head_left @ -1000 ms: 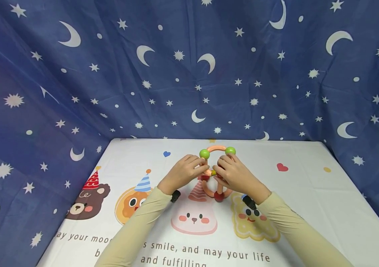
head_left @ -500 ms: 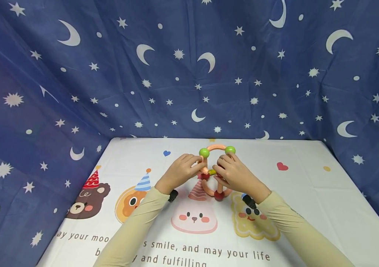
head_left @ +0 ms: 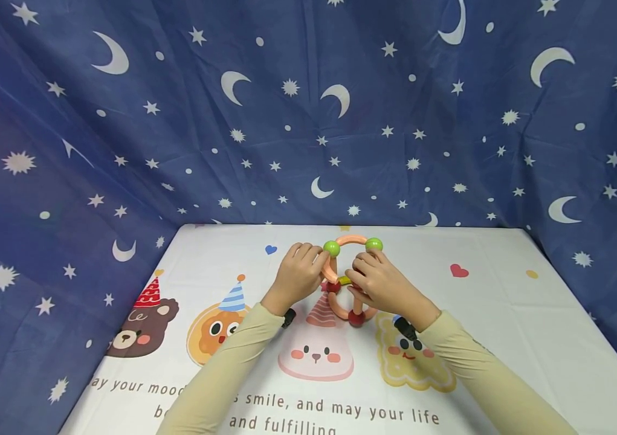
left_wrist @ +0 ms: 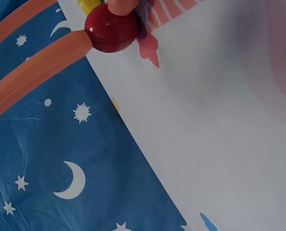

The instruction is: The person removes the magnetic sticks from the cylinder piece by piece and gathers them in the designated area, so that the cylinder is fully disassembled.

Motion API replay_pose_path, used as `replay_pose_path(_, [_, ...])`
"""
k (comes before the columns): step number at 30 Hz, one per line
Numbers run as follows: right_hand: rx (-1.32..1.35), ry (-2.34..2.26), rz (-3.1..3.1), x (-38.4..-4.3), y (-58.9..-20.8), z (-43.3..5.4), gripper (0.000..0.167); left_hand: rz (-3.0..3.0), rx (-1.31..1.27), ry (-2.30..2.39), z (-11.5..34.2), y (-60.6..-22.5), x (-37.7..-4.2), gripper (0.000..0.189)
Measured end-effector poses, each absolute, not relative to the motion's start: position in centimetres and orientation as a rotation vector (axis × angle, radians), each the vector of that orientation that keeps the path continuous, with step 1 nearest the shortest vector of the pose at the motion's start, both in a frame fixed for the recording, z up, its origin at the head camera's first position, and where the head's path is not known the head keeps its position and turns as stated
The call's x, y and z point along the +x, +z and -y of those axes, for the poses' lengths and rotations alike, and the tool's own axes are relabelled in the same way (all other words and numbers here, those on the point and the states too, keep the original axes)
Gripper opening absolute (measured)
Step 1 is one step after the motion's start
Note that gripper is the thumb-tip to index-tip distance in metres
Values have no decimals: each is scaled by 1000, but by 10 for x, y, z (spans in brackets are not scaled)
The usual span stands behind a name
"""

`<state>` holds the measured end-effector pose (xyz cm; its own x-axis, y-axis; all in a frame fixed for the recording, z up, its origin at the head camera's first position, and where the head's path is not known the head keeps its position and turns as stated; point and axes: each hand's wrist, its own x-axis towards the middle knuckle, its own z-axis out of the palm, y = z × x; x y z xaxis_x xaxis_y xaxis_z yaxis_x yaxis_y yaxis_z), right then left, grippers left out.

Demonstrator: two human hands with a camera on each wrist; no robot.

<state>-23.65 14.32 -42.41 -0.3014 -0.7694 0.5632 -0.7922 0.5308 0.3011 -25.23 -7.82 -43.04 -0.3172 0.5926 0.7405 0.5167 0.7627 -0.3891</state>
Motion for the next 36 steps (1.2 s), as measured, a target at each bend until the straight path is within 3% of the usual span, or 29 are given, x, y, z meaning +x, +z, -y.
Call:
replay_pose_path(8, [1269, 61, 2095, -235, -423, -142, 29, 1984, -859, 110, 78, -427, -252, 13])
replay_pose_path(20, [1274, 77, 2094, -236, -424, -142, 28, 2002, -942, 149, 83, -426, -252, 23])
replay_pose_path(28, [1263, 58, 2116, -234, -423, -141, 28, 2053, -970, 209, 99, -429, -252, 16])
replay_pose_path(36, [1247, 40, 2182, -230, -423, -147, 48, 2078, -961, 224, 128, -427, -256, 20])
